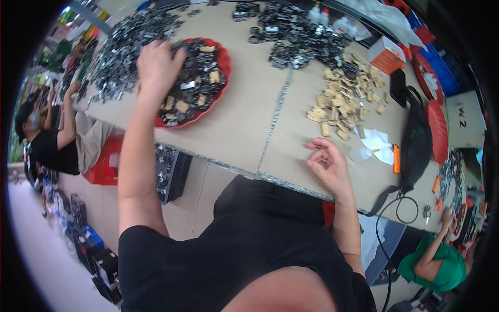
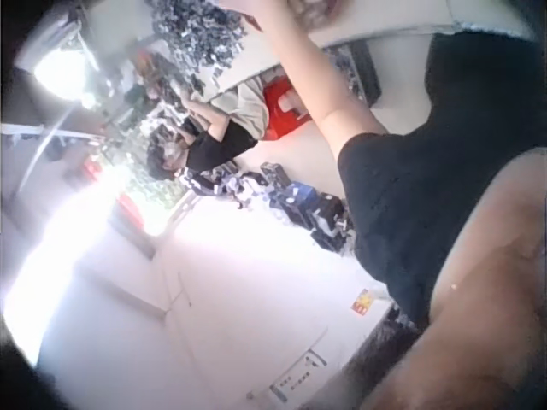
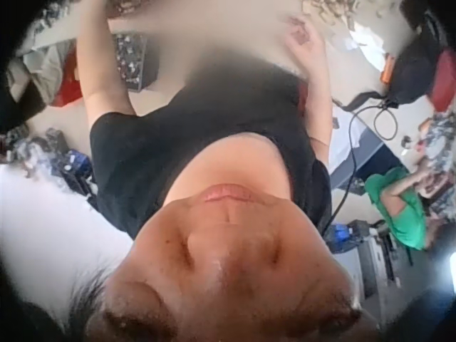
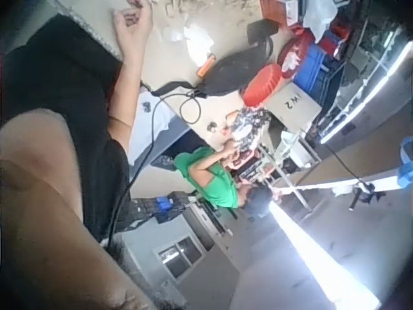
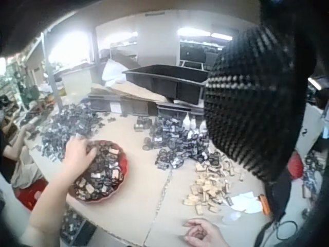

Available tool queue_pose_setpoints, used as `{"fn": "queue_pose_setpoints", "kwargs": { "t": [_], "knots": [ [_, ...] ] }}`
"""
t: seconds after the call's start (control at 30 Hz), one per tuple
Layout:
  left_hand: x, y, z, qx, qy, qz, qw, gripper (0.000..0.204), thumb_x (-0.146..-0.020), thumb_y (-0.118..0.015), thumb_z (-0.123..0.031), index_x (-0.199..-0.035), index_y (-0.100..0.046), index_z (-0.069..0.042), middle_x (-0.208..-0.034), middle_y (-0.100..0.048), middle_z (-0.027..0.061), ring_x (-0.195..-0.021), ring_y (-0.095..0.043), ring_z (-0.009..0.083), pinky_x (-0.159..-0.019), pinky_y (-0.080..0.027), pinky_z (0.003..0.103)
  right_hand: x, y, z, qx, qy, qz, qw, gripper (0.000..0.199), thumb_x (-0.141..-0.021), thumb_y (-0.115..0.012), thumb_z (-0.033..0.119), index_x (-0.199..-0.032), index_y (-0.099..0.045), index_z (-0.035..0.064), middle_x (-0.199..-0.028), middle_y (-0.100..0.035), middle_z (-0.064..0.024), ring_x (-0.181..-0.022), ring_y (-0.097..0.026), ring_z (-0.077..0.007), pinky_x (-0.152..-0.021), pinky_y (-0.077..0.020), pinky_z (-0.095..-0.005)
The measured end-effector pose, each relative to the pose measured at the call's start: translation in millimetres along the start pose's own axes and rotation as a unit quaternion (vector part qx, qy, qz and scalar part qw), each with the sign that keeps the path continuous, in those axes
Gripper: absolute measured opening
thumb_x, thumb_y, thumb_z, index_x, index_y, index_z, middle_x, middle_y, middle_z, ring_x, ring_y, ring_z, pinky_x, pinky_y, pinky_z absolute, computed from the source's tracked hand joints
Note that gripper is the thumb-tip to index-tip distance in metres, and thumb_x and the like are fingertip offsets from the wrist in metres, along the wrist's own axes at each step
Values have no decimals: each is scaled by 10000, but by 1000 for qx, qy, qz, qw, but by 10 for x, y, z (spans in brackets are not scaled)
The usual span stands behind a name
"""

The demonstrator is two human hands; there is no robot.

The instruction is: The person is assembling small plastic and metal components at a workbench, using adhesive.

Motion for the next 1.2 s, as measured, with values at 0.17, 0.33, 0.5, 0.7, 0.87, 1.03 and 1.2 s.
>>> {"fn": "queue_pose_setpoints", "kwargs": {
  "t": [0.17,0.33,0.5,0.7,0.87,1.03,1.2],
  "knots": [
    [-12,-323,329,-86,129,214,964,481,-809,-481,-452,-966,-643,-28,-1004,-577,221,-990,-529,367,-842,-440,445,-6,4,7,16,4,12,1000,392,-752,-620,-25,-1121,-489,-17,-1052,-539,-84,-753,-515,-62,-713,-425,-207],
    [-166,3,-532,0,-35,22,999,273,-827,-546,-266,-978,-624,-53,-993,-589,144,-949,-549,300,-820,-444,394,-4,10,30,40,12,11,999,335,-751,-627,-22,-1070,-524,-19,-1020,-541,-62,-740,-508,-55,-687,-427,-202],
    [-189,-745,-1557,310,-51,156,937,310,-780,-581,-112,-1083,-556,-51,-1041,-575,162,-1000,-536,320,-868,-432,393,12,27,44,51,10,3,999,269,-751,-630,-17,-1010,-558,-20,-963,-538,-43,-727,-504,-55,-679,-429,-199],
    [-291,-1007,-1680,293,-17,174,940,206,-790,-589,-149,-944,-593,-13,-1012,-582,183,-931,-551,325,-810,-432,370,34,45,24,61,20,3,998,228,-757,-630,-8,-976,-571,-27,-922,-537,-40,-728,-508,-62,-680,-437,-203],
    [-25,-722,-1534,538,81,200,815,197,-813,-587,-187,-884,-586,-4,-1043,-589,149,-877,-572,221,-738,-449,332,37,47,66,71,28,9,997,200,-762,-628,-3,-954,-580,-29,-917,-542,-45,-730,-514,-67,-679,-438,-204],
    [577,-610,-1695,843,280,363,282,253,-871,-499,-182,-961,-541,52,-1059,-559,224,-944,-579,306,-756,-522,364,140,99,112,18,74,-71,995,184,-768,-622,-6,-940,-560,-13,-881,-538,-44,-720,-509,-74,-652,-426,-206],
    [1065,-601,-1902,866,333,369,62,329,-914,-430,-257,-1042,-503,38,-1098,-524,264,-970,-564,356,-759,-544,388,645,491,132,57,281,-347,893,260,-800,-591,-18,-1025,-464,10,-887,-506,-51,-801,-502,-80,-697,-410,-189]
  ]
}}
Point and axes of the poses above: each hand's wrist, its own x-axis away from the middle knuckle, its own y-axis out of the back of the hand, z = x × y, the point moved 6 cm from there along -x, towards the middle knuckle
